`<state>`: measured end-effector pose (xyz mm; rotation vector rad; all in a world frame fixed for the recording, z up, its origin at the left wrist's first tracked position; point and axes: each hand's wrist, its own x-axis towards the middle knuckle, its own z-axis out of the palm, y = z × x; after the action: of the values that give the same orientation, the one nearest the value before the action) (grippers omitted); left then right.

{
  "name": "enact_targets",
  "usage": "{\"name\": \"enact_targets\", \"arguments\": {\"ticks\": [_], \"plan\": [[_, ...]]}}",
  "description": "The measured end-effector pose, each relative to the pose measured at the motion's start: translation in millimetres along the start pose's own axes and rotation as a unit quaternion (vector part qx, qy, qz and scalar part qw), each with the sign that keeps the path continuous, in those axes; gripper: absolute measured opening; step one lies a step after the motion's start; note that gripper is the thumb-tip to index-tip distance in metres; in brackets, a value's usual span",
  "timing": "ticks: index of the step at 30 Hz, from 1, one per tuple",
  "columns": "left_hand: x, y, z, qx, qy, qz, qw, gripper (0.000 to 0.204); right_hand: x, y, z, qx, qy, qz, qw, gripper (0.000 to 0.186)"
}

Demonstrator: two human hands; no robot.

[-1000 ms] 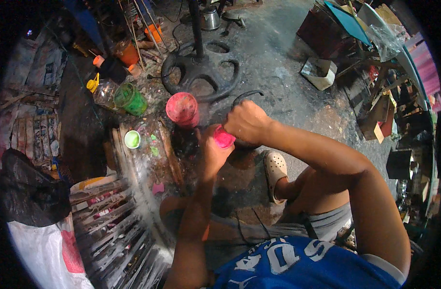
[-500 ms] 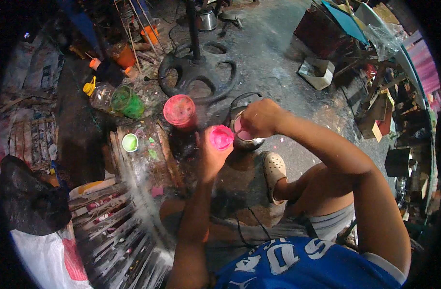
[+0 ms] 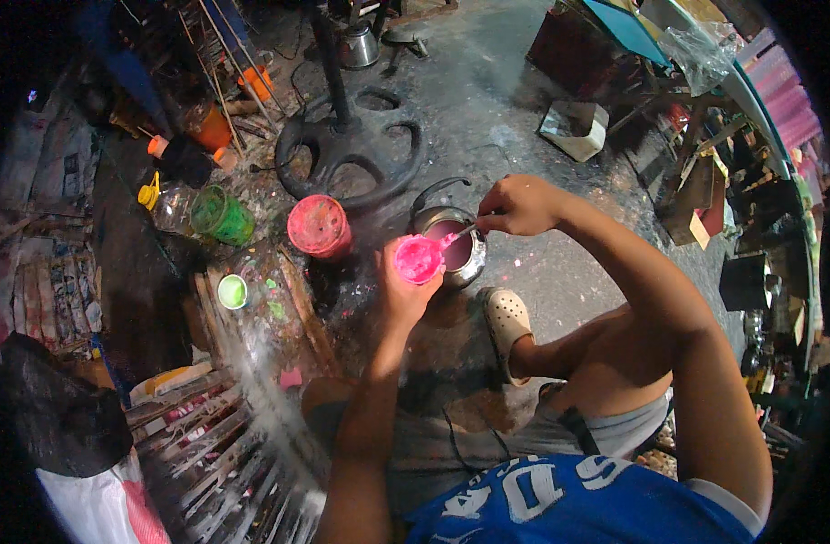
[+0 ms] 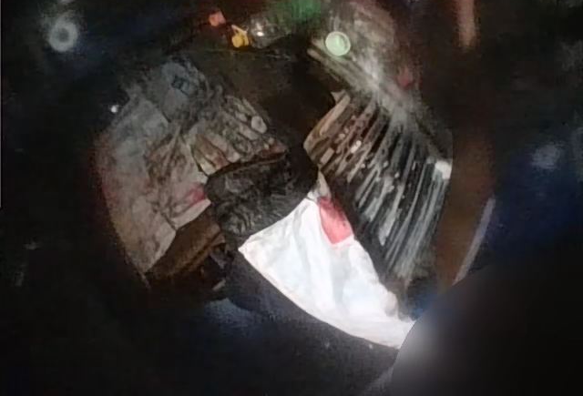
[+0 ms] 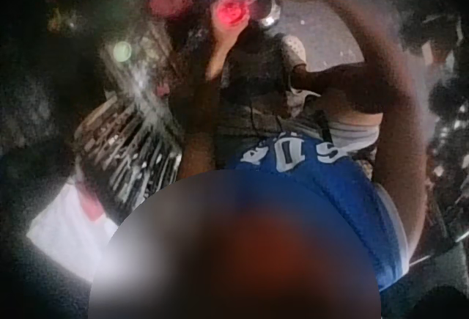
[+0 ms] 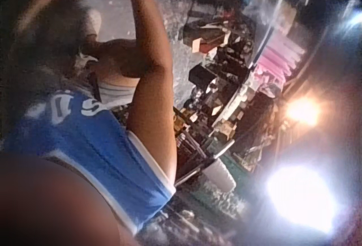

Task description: The person scoops pink paint from a small cup into a larger container and stirs it with a stick. They repeat this process multiple times, transferring paint between the two containers and mixing the contents.

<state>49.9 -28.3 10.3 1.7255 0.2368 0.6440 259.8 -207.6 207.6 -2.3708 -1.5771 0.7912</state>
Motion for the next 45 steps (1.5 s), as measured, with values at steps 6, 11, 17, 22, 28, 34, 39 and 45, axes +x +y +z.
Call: {"name": "enact_targets", "arguments": {"ticks": [6,11,17,22,28,34,39,45], "plan": [[5.6,-9.5,19.3,-0.032,0.058,-0.011,0.998,0.074,-20.8,9.4,-19.9,0.014,0.029,0.055,0.998,0.034],[9.9,-27.9,11.7,-0.026,0.116,-0.041,0.992,0.077,-31.9,18.3,-41.6,-0.016,0.026,0.082,0.996,0.034],[4.4,-34.5,-20.7,-0.014,0.165,-0.087,0.982,0.077,-0.7,31.9,-11.8,-0.152,-0.035,0.175,0.972,0.036],[-8.0,-25.0,-42.3,-0.03,0.172,-0.065,0.982,0.078,52.2,41.5,94.6,-0.173,-0.133,0.196,0.956,0.035],[-15.9,-17.7,-60.4,0.003,0.188,-0.057,0.981,0.07,82.7,63.0,192.5,-0.105,0.012,0.198,0.974,0.026],[-22.7,-20.8,-67.9,0.015,0.2,-0.015,0.98,0.07,73.0,62.6,214.5,-0.174,-0.026,0.159,0.972,0.033],[-26.9,-24.9,-69.7,0.032,0.203,-0.012,0.979,0.07,67.8,72.7,203.8,-0.14,0.018,0.204,0.969,0.03],[-28.0,-24.3,-71.4,0.011,0.184,-0.049,0.982,0.069,45.1,48.1,212.4,-0.138,-0.057,0.165,0.975,0.023]]}}
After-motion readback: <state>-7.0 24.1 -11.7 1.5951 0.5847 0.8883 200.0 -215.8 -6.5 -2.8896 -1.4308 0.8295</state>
